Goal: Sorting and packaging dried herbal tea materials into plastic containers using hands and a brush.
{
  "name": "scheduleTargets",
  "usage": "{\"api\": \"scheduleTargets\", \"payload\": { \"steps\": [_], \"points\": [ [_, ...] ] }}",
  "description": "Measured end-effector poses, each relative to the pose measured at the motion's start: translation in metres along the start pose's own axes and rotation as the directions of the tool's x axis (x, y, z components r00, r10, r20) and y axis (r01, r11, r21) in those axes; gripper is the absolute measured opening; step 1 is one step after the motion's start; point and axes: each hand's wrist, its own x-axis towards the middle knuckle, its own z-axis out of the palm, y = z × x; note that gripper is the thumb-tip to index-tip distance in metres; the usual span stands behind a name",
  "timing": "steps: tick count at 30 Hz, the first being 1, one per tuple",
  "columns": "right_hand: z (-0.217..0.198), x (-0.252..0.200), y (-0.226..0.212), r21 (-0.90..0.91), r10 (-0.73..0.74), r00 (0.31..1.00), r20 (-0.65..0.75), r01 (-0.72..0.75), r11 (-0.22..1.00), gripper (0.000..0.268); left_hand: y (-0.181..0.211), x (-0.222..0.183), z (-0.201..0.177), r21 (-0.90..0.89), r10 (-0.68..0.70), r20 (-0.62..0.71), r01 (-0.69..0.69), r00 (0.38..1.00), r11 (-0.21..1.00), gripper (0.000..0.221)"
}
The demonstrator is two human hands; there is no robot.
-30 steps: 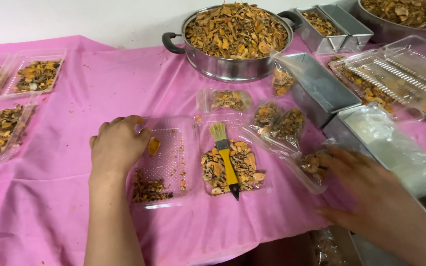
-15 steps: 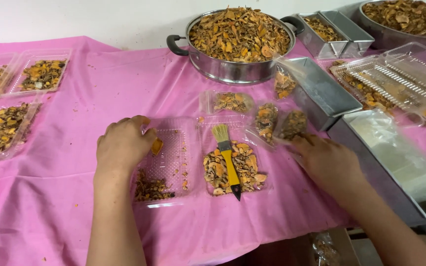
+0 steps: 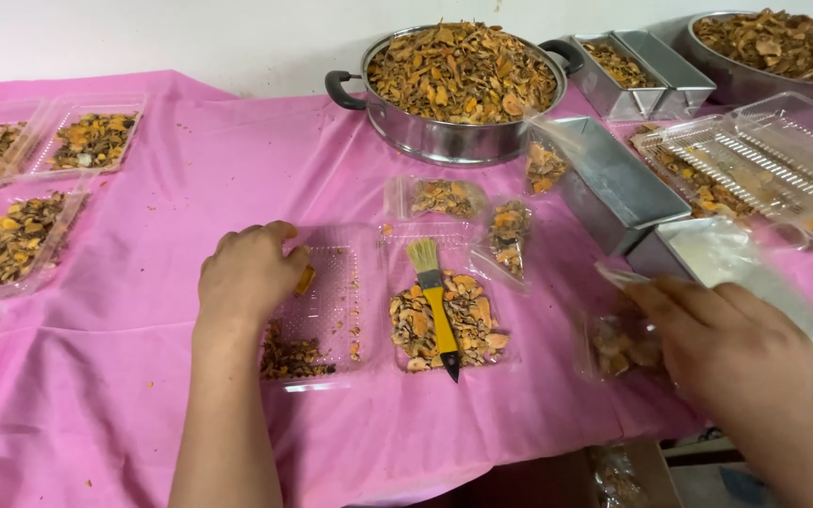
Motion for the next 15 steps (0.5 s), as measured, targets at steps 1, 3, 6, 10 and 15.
{"api": "scheduleTargets", "payload": {
  "steps": [1,3,6,10,15],
  "points": [
    [0.001,-0.009,0.001,0.039,0.071,0.987,0.145,-0.077,0.996,0.039,-0.001,0.002,0.002,-0.002,0.000,-0.003,0.000,1.000,1.000,0.048],
    [0.000,-0.021,-0.007,0.071,0.136,0.947,0.290,-0.163,0.984,0.041,-0.003,0.003,0.003,0.001,-0.002,-0.006,0.002,1.000,1.000,0.051],
    [-0.003,-0.031,-0.027,0.341,-0.011,0.940,0.341,-0.113,0.933,0.033,-0.003,0.004,0.005,0.006,-0.002,-0.012,0.002,1.000,1.000,0.050],
    [0.014,-0.041,-0.027,0.281,-0.038,0.763,0.646,-0.192,0.940,0.097,-0.002,0.004,0.005,0.016,-0.010,0.003,0.010,1.000,1.000,0.050],
    [0.038,-0.043,-0.024,0.328,-0.044,0.850,0.525,-0.155,0.932,0.077,-0.002,0.004,0.004,0.015,0.001,-0.004,-0.001,1.000,1.000,0.050]
  ]
}}
